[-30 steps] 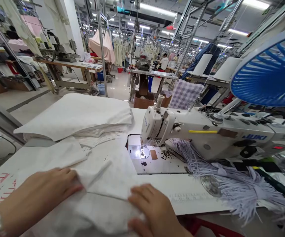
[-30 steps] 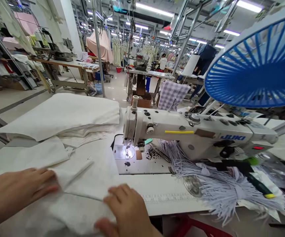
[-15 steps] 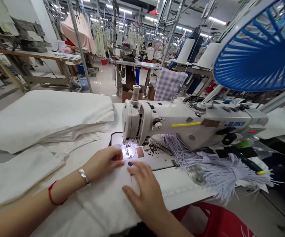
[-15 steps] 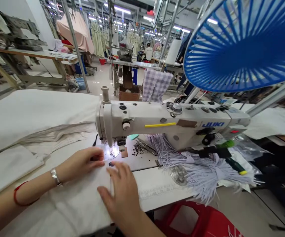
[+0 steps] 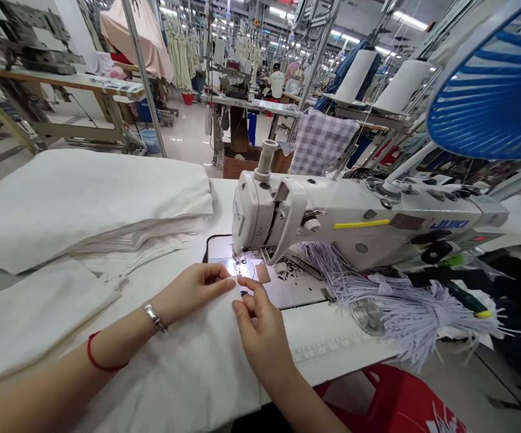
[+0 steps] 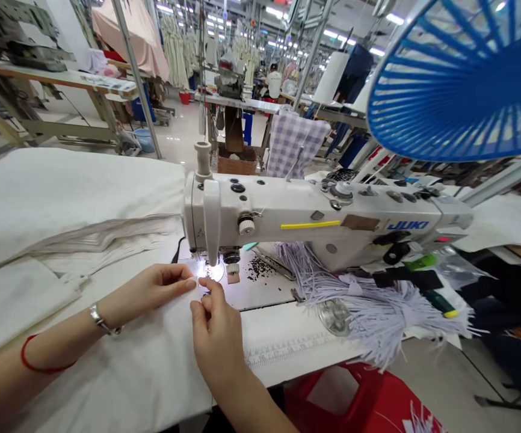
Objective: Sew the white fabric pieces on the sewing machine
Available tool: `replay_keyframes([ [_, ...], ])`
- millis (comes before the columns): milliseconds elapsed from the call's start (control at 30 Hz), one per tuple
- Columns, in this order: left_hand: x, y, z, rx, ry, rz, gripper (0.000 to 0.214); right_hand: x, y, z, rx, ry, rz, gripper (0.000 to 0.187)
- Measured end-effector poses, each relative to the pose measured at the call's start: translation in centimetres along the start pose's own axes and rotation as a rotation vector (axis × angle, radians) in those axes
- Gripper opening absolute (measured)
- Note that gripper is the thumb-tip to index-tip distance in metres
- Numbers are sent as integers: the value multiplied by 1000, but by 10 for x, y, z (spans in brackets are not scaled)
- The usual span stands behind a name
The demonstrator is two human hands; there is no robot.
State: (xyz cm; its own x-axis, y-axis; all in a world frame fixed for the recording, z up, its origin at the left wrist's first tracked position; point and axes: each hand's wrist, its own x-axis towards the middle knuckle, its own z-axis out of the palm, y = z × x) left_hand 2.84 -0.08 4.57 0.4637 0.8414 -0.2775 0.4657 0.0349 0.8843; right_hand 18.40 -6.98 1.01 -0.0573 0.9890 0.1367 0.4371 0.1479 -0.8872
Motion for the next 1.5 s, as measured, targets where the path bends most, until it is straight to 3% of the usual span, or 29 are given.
replay_keyframes([
  [100,-2,0,1,-48,-3,-9,41,0,2,3,-228,57,-159,35],
  [233,-4,0,-2,-85,-41,-28,43,-3,7,10,-626,245,-437,37],
  [333,-4,-3,-6,-96,-98,-2,42,-3,6,10,-687,263,-492,35],
  [400,-3,-6,-7,-77,-96,10,42,0,3,6,-512,208,-421,33],
  [533,1,-9,-5,-83,-83,26,39,10,-1,-1,16,34,-60,29],
  [633,3,-9,-2,-119,-67,19,36,15,0,0,220,-42,94,27],
  [800,3,-10,1,-175,-8,23,35,13,1,3,306,8,144,19],
  [1033,4,-13,5,-247,-4,-18,35,10,0,5,290,77,108,18],
  [1167,2,-12,7,-319,-13,-54,35,8,-1,4,125,137,-17,19],
  [1367,-2,-8,6,-415,-25,-159,33,8,3,9,-468,329,-485,25],
  [1500,-4,-8,2,-410,-26,-201,34,6,3,11,-722,369,-598,26],
])
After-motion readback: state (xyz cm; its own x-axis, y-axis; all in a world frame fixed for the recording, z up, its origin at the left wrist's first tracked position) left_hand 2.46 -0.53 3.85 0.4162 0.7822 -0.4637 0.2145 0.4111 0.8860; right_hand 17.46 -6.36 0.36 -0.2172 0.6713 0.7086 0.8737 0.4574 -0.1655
